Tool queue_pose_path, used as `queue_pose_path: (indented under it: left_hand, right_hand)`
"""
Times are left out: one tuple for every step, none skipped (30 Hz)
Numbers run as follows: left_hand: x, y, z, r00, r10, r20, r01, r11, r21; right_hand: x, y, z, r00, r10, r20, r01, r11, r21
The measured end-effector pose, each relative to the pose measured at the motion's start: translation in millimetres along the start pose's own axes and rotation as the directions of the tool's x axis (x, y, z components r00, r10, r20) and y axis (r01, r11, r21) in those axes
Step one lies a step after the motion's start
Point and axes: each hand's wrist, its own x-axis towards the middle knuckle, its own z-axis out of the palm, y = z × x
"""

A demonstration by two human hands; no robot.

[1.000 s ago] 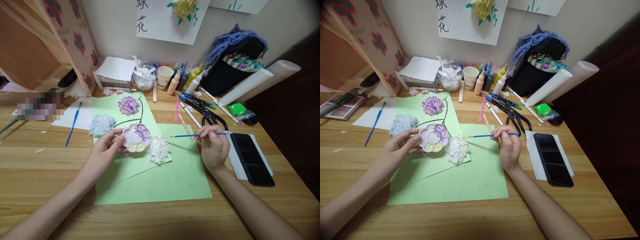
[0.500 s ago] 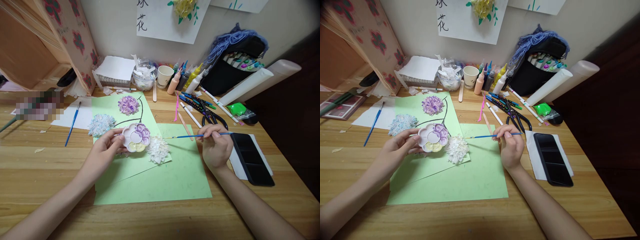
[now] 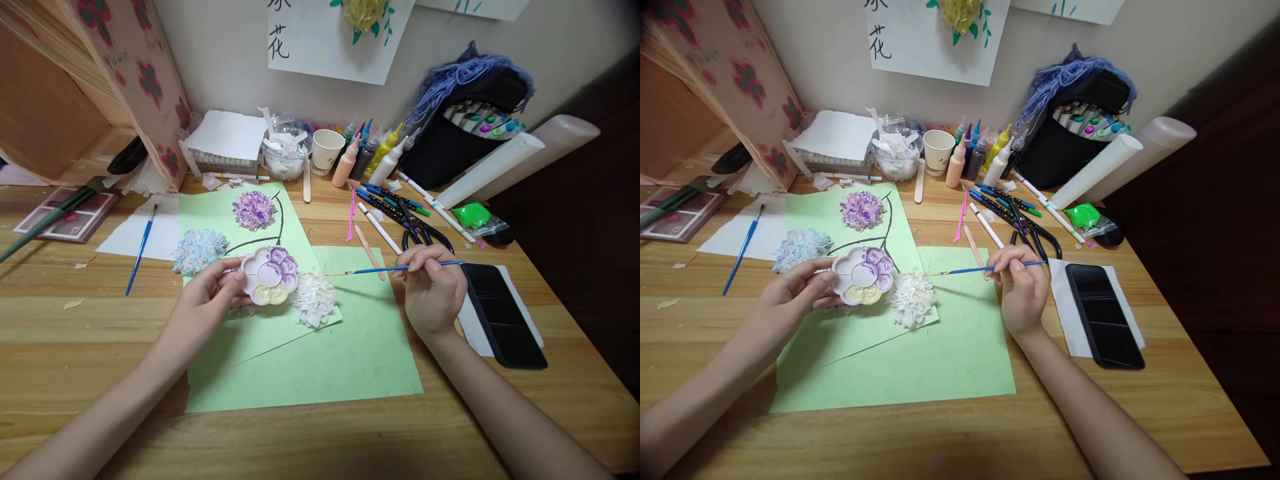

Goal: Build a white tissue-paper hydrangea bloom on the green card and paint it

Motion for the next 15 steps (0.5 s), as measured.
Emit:
queue_pose_path:
  left_hand:
    - [0.1, -0.1, -0.1, 1.0, -0.001, 0.0, 0.001, 1.0, -0.001]
    - [0.2, -0.3, -0.2, 1.0, -0.002, 0.0, 0.002, 1.0, -0.001]
    - [0.1, -0.4, -0.3, 1.0, -0.001, -0.001, 0.001, 1.0, -0.001]
    - [0.0, -0.6, -0.3, 1.0, 0.0, -0.001, 0.0, 1.0, 0.0]
    - [-0.1, -0.8, -0.3, 1.0, -0.001, 0.001, 0.001, 1.0, -0.001]
    - [-0.3, -0.9, -0.3, 1.0, -0.001, 0.004, 0.001, 1.0, -0.003]
    - [-0.4, -1.0, -0.3, 1.0, -0.002, 0.006, 0.002, 1.0, -0.004]
    - [-0.5, -1.0, -0.3, 1.0, -0.002, 0.008, 0.002, 1.0, -0.005]
    - [-0.5, -0.9, -0.3, 1.0, -0.002, 0.008, 0.002, 1.0, -0.004]
    - [-0.4, -0.7, -0.3, 1.0, -0.001, 0.007, 0.001, 1.0, -0.001]
    - [-0.3, -0.4, -0.4, 1.0, 0.001, 0.006, -0.001, 1.0, 0.004]
    - [-0.2, -0.1, -0.5, 1.0, 0.003, 0.006, -0.003, 1.0, 0.009]
    - [-0.1, 0.2, -0.6, 1.0, 0.004, 0.007, -0.004, 1.0, 0.013]
    - [0.0, 0.5, -0.6, 1.0, 0.006, 0.008, -0.007, 1.0, 0.015]
    - [0.0, 0.8, -0.5, 1.0, 0.009, 0.008, -0.009, 1.0, 0.017]
  right_hand:
    - [-0.2, -0.2, -0.1, 1.0, 0.003, 0.011, -0.002, 1.0, -0.006]
    - [-0.3, -0.3, -0.1, 1.0, 0.009, 0.024, -0.009, 1.0, -0.015]
    - [-0.4, -0.5, -0.1, 0.999, 0.014, 0.033, -0.013, 1.0, -0.023]
    - [-0.4, -0.7, -0.1, 0.999, 0.013, 0.036, -0.012, 1.0, -0.025]
    - [-0.2, -0.9, -0.1, 0.999, 0.004, 0.032, -0.004, 1.0, -0.019]
    - [0.0, -1.1, 0.0, 1.0, -0.007, 0.023, 0.008, 1.0, -0.008]
    - [0.2, -1.2, 0.1, 1.0, -0.018, 0.014, 0.018, 1.0, 0.002]
    - [0.5, -1.4, 0.1, 1.0, -0.025, 0.01, 0.025, 1.0, 0.007]
    - [0.7, -1.4, 0.2, 1.0, -0.027, 0.009, 0.027, 1.0, 0.007]
    - [0.8, -1.3, 0.2, 1.0, -0.025, 0.01, 0.025, 1.0, 0.003]
    - [0.8, -1.0, 0.1, 1.0, -0.02, 0.007, 0.02, 1.0, 0.0]
    - [0.8, -0.5, 0.1, 1.0, -0.011, 0.002, 0.011, 1.0, -0.002]
    - [0.8, 0.1, 0.0, 1.0, 0.004, -0.004, -0.004, 1.0, -0.002]
    - [0.9, 0.8, 0.0, 1.0, 0.024, -0.01, -0.024, 1.0, -0.005]
    - [1.0, 1.4, 0.0, 0.999, 0.048, -0.014, -0.048, 0.999, -0.009]
